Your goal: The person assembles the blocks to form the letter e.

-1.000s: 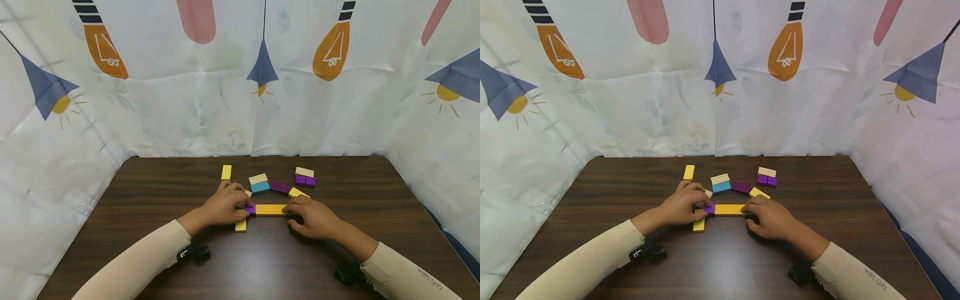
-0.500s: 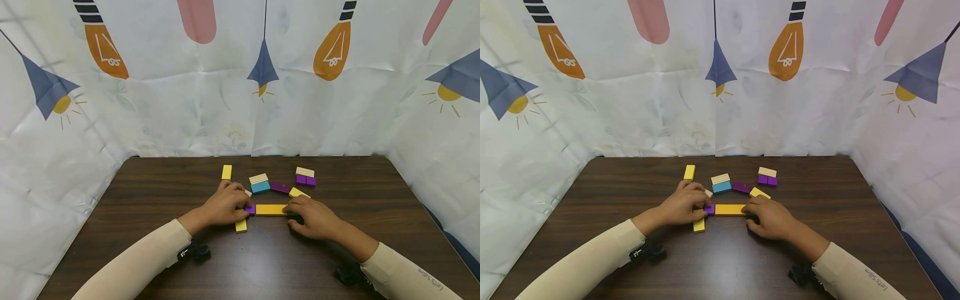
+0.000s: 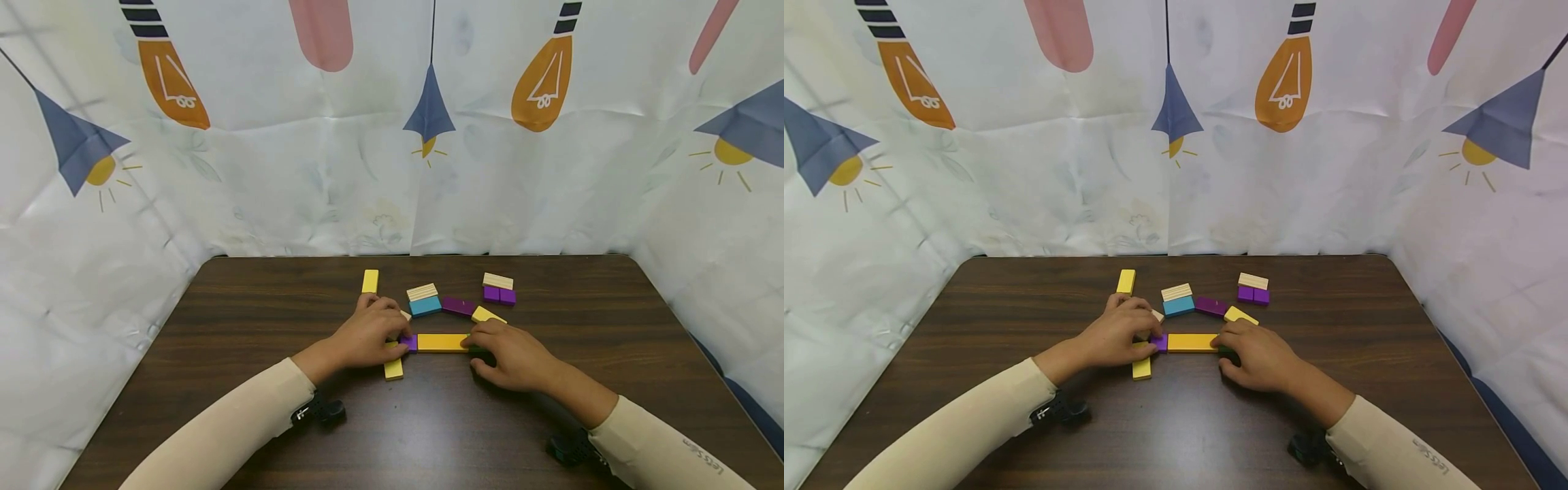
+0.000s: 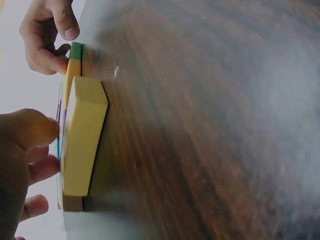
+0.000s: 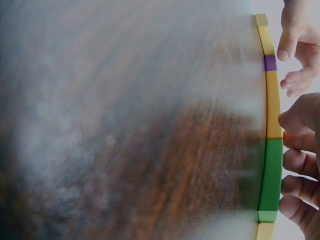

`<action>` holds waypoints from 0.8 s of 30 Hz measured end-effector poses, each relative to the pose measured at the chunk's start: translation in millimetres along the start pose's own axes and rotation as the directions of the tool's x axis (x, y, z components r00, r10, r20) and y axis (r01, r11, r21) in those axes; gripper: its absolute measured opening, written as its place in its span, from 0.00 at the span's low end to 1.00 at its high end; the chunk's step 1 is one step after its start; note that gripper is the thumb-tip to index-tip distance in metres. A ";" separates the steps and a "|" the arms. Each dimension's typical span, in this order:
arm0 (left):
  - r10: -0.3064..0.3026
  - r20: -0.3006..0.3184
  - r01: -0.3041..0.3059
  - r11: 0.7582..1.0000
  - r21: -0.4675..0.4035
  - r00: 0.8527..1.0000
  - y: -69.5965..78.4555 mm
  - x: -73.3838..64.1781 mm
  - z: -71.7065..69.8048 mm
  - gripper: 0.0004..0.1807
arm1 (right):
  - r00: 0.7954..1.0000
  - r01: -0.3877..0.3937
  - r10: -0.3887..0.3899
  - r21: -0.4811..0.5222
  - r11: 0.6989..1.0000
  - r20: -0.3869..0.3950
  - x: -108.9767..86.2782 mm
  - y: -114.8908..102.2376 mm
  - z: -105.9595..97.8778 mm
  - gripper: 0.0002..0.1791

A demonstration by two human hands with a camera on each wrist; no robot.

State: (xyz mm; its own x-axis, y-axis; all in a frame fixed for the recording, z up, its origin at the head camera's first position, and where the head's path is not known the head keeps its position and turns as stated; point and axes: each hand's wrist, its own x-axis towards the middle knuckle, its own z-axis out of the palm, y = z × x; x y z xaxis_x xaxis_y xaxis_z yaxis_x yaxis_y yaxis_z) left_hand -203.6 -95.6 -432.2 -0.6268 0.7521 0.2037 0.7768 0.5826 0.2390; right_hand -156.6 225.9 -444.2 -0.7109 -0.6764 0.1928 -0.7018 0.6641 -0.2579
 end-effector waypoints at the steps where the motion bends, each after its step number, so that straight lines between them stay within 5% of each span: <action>1: -0.005 -0.007 0.005 1.000 0.012 1.000 -0.9 -0.5 0.0 0.06 | 1.000 -0.002 0.002 0.000 1.000 0.001 -0.1 0.0 0.0 0.16; 7: -0.051 -0.043 0.055 0.995 0.089 0.998 -8.1 -4.5 0.5 0.03 | 1.000 -0.005 0.005 -0.001 1.000 0.004 -0.2 0.2 -0.4 0.16; 24: -0.076 -0.041 0.080 0.992 0.101 0.996 -8.0 -3.7 1.2 0.06 | 1.000 -0.001 0.001 -0.001 1.000 0.007 0.2 -0.6 -1.0 0.16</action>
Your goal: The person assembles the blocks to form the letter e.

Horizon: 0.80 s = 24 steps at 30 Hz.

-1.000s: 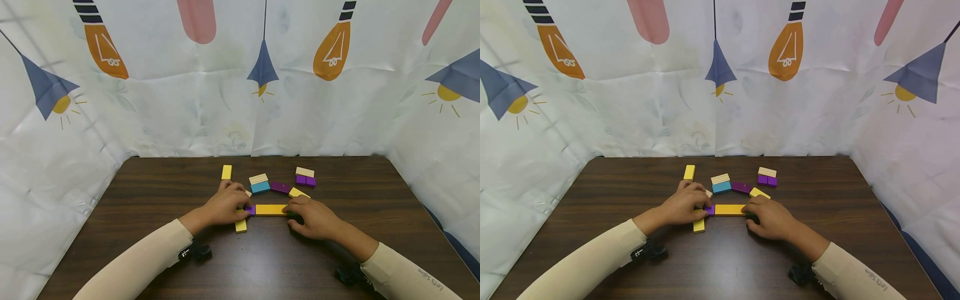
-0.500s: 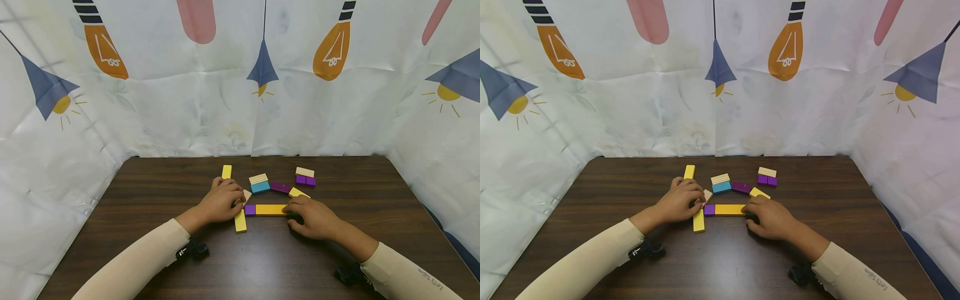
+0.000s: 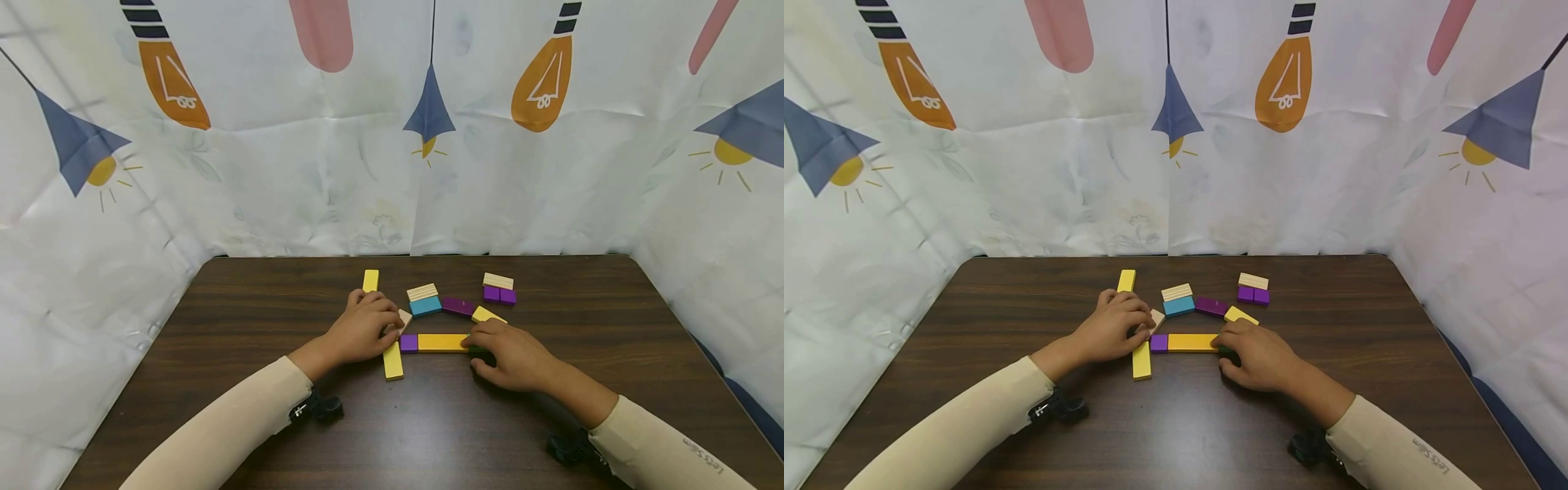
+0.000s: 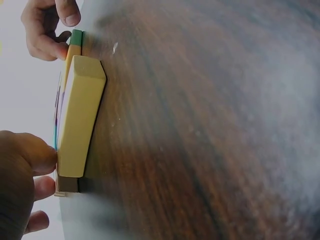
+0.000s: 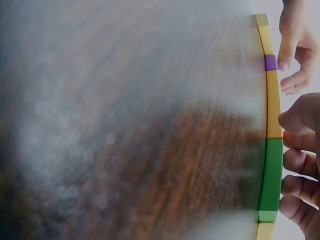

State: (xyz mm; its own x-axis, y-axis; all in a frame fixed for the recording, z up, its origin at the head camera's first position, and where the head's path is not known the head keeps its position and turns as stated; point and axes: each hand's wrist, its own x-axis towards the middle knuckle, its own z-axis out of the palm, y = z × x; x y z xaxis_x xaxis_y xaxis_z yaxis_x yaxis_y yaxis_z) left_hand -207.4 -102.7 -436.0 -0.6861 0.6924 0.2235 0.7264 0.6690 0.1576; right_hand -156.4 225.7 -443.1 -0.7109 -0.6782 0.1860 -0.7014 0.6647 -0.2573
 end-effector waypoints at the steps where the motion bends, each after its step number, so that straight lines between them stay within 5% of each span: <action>1: -0.001 0.002 0.001 1.000 0.001 1.000 0.0 0.3 0.4 0.06 | 1.000 0.001 -0.001 0.000 1.000 -0.001 0.0 0.1 0.0 0.16; 14: -0.006 0.010 0.006 1.000 -0.031 1.000 3.7 -10.6 -3.4 0.10 | 1.000 -0.005 0.005 0.001 1.000 0.003 -0.1 -0.6 1.2 0.16; 24: 0.094 0.058 -0.098 0.992 0.085 0.994 9.1 -30.1 -11.4 0.25 | 1.000 -0.011 0.011 0.004 1.000 0.009 -0.1 0.0 0.2 0.17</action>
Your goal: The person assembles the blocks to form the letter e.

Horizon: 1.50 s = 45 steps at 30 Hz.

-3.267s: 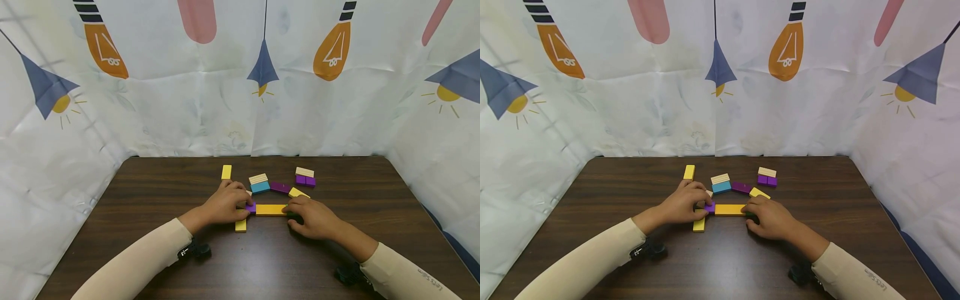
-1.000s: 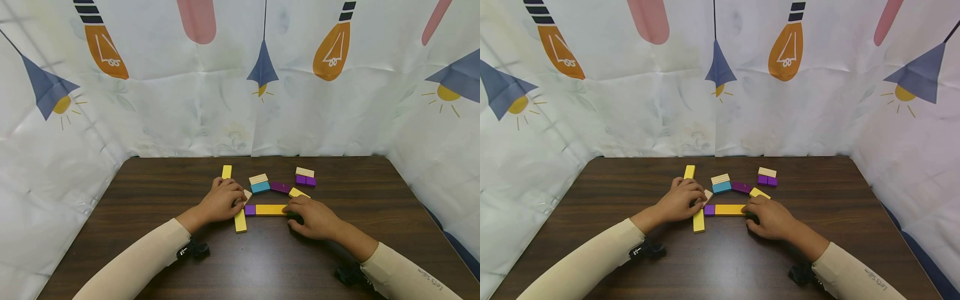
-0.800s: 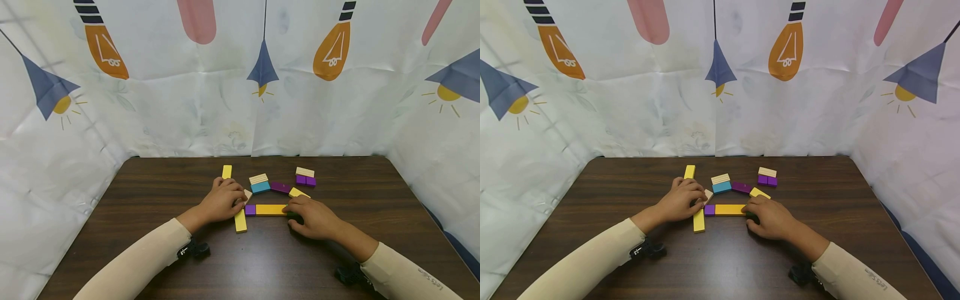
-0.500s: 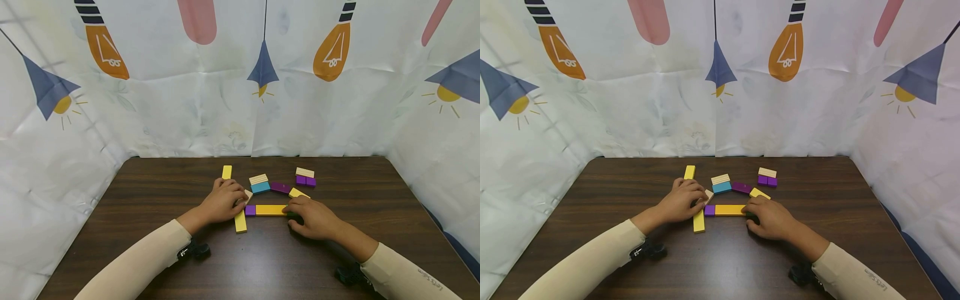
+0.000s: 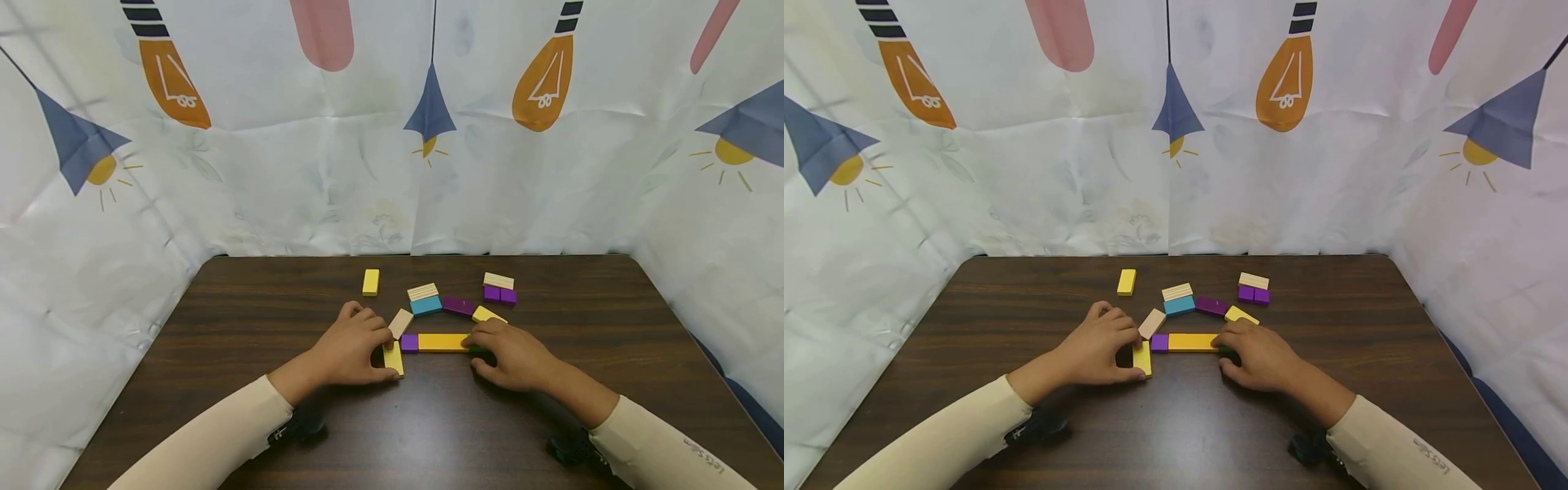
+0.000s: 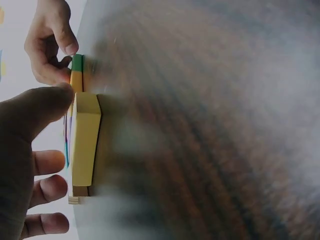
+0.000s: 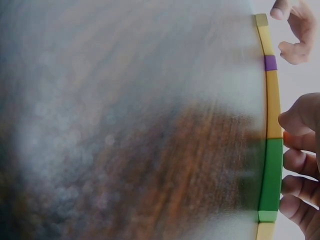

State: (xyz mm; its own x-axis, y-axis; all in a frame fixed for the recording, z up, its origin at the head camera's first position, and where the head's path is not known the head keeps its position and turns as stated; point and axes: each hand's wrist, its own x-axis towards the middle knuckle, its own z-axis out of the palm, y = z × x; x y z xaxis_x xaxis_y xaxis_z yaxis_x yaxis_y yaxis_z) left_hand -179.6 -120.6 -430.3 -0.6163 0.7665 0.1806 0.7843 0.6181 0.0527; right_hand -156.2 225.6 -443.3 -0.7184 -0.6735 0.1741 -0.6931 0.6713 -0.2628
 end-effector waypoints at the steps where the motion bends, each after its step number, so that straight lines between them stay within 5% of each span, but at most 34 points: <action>1: 0.003 0.007 -0.003 1.000 0.004 1.000 0.7 -0.6 -0.2 0.26 | 1.000 0.000 0.000 -0.001 1.000 0.000 0.1 0.2 0.0 0.17; 32: 0.006 -0.025 -0.007 1.000 -0.027 1.000 -5.4 -2.2 -3.8 0.25 | 1.000 -0.005 0.005 0.000 1.000 0.001 -0.5 -0.7 -1.5 0.16; 37: -0.041 -0.082 0.037 0.998 -0.049 0.996 -17.1 2.1 -6.9 0.23 | 1.000 -0.005 0.005 0.001 1.000 0.001 -0.6 -1.0 -1.5 0.17; 45: -0.199 -0.093 0.192 0.978 -0.080 0.976 -48.5 13.4 -7.7 0.24 | 1.000 0.000 0.000 0.001 1.000 -0.001 -0.3 -0.4 -1.1 0.17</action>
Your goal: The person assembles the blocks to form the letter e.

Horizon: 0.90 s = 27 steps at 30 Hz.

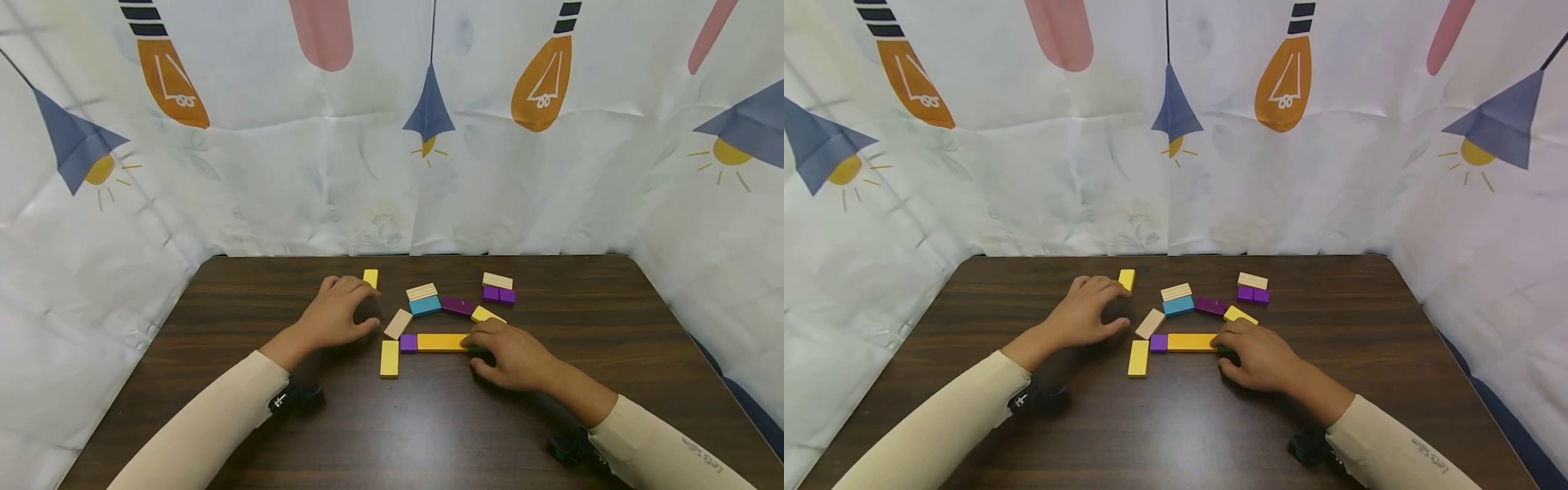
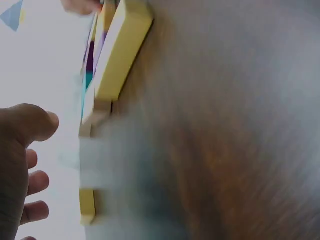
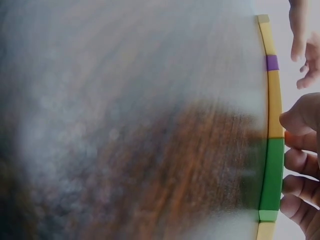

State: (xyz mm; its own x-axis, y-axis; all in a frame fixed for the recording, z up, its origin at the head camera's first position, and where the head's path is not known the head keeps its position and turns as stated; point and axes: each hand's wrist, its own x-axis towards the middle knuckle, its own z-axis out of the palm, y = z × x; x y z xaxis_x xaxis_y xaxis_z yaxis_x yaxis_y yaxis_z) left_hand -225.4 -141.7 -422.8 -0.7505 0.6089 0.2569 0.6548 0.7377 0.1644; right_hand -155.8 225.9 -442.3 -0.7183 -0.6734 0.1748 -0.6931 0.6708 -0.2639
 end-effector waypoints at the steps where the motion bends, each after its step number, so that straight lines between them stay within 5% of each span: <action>1: -0.017 0.003 0.017 1.000 0.002 1.000 -4.2 1.8 0.4 0.25 | 1.000 0.000 0.000 -0.001 1.000 0.000 0.0 0.2 -0.1 0.17; 10: -0.122 0.060 0.122 0.992 0.005 0.991 -31.6 17.1 4.9 0.30 | 1.000 0.009 -0.009 -0.003 1.000 -0.001 0.7 1.4 1.0 0.16; 27: -0.157 0.159 0.165 0.985 -0.040 0.975 -52.5 33.0 14.5 0.29 | 1.000 0.015 -0.015 0.003 1.000 -0.004 1.1 1.8 1.2 0.16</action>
State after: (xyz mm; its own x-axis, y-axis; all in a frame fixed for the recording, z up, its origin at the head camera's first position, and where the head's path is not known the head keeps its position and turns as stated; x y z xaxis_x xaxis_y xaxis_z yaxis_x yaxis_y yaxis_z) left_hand -285.8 -156.1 -436.8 -0.8485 0.5241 0.0733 0.5249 0.8158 0.2428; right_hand -157.8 226.0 -443.7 -0.7078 -0.6823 0.1831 -0.7039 0.6593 -0.2642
